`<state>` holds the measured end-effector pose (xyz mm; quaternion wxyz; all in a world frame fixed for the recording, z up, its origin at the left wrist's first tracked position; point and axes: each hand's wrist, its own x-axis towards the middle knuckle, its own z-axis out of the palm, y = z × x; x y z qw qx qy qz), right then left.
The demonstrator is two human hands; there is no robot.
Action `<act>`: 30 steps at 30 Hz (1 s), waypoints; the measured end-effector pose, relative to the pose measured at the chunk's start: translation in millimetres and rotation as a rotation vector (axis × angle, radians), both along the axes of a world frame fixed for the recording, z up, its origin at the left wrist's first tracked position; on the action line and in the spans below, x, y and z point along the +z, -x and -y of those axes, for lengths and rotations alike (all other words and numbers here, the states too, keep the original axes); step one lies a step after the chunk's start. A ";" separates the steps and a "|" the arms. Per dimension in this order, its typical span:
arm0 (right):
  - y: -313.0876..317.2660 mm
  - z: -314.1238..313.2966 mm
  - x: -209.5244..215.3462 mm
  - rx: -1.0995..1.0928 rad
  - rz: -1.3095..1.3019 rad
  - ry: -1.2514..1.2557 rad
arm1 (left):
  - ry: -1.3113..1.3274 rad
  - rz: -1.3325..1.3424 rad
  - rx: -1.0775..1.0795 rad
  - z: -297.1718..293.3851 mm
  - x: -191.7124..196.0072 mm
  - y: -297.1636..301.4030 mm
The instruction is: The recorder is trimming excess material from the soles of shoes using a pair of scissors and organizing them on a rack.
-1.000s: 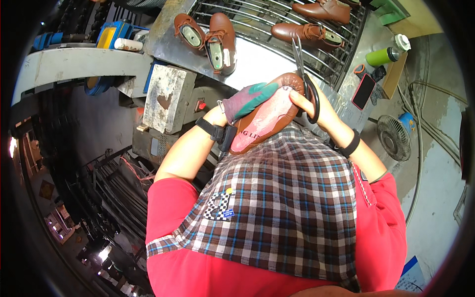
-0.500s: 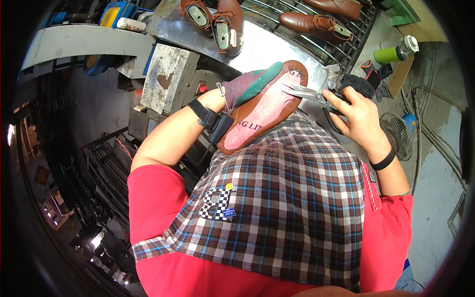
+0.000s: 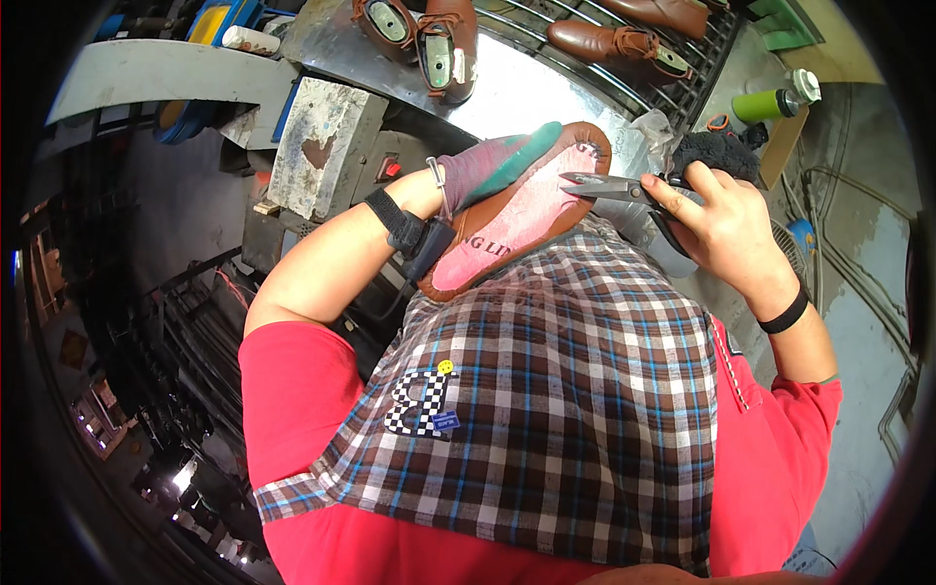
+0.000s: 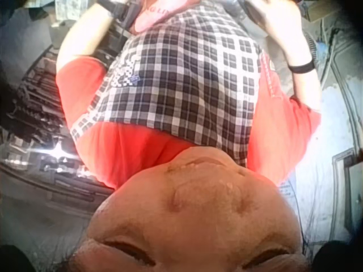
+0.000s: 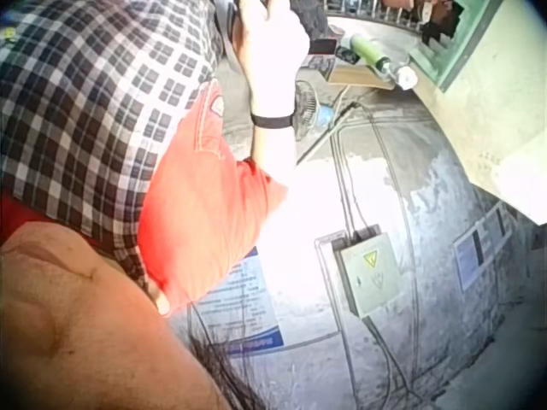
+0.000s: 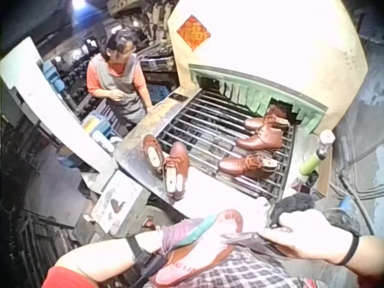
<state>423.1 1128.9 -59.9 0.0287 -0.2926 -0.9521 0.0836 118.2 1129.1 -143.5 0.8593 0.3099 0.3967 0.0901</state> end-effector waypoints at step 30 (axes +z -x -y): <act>-2.1 13.1 25.9 -0.035 0.072 -0.018 | -0.193 -0.134 0.016 15.4 1.7 6.6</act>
